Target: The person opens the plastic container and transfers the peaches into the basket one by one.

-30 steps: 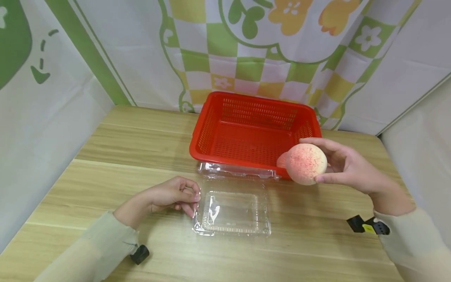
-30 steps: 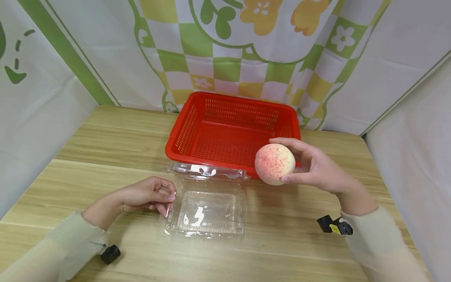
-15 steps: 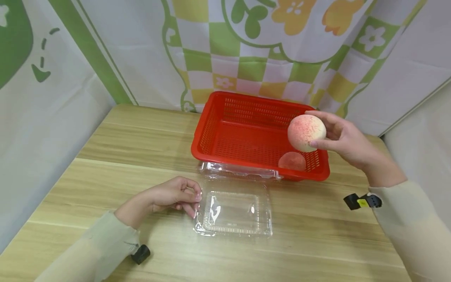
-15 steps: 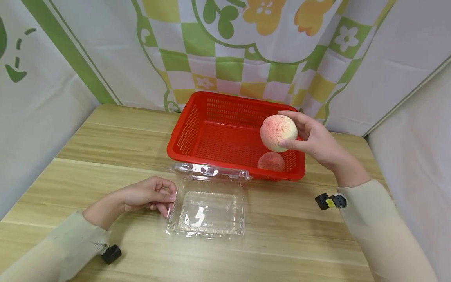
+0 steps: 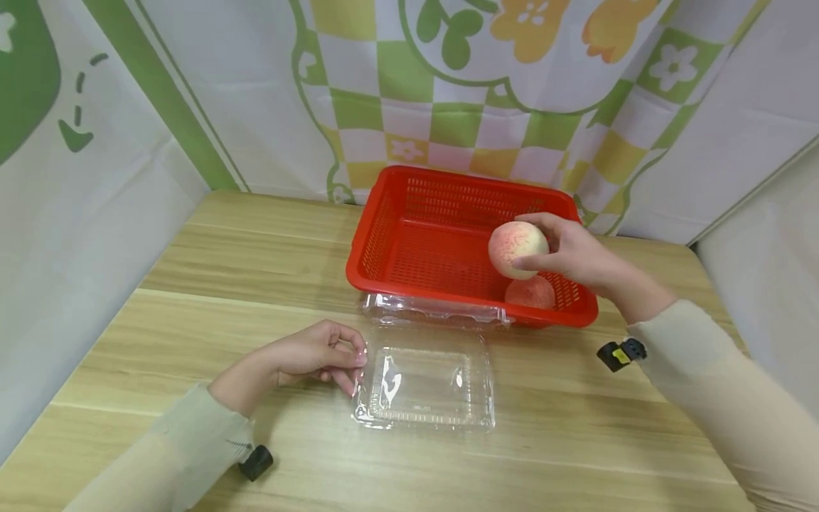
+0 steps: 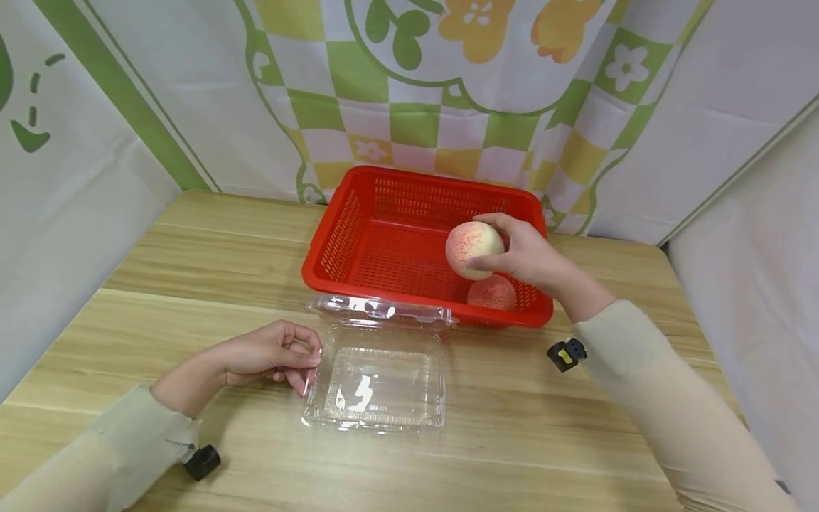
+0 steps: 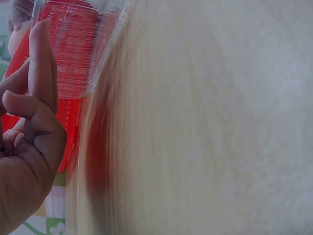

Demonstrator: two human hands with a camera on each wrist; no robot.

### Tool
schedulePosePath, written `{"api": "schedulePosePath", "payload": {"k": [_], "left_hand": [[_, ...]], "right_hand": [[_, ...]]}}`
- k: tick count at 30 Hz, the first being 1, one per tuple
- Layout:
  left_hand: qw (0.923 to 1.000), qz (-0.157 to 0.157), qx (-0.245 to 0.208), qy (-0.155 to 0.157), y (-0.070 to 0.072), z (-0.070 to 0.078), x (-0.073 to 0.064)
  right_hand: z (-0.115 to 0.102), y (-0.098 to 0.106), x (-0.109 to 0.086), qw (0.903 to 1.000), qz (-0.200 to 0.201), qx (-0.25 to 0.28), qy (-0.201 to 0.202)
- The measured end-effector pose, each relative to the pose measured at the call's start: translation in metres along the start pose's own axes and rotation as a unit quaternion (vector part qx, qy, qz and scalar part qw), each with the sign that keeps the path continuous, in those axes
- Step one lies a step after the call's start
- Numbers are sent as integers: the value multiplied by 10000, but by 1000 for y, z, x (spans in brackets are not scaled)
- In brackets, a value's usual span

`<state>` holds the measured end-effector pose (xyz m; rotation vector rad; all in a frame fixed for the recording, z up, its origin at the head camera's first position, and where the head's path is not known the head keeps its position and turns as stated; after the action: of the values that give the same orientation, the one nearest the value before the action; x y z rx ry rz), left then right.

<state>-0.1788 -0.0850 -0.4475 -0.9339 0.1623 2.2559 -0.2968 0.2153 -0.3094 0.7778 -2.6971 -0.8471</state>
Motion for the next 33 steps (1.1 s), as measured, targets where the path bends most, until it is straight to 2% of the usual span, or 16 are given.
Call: {"api": "schedulePosePath", "payload": {"k": [12,21,27,33], "left_hand": [[10000,-5,-15,-30,-1,1,0],[9999,109,-32,16,0,-1,-1],[9999,105,-3,9,0,-3,0],[10000,85,19,-9,0,-1,2]], "right_hand": [[10,-39,14,9962,-398,-768,41],[11,-64,21,9887,-783,-1188,473],[12,-68,24,9843,-1012,-1369,461],[15,-71,26,9807,-1323,-1413,289]]}}
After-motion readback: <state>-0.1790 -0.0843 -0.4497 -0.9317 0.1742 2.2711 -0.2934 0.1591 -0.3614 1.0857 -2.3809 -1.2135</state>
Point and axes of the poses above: each hand's wrist, its own x-axis towards the middle knuckle, its own y-axis out of the back of the hand, z = x × y, the point moved 10 cm from there along x, towards the middle knuckle, and after that the axes turned 15 degrees about y, right-handed, at the moved point
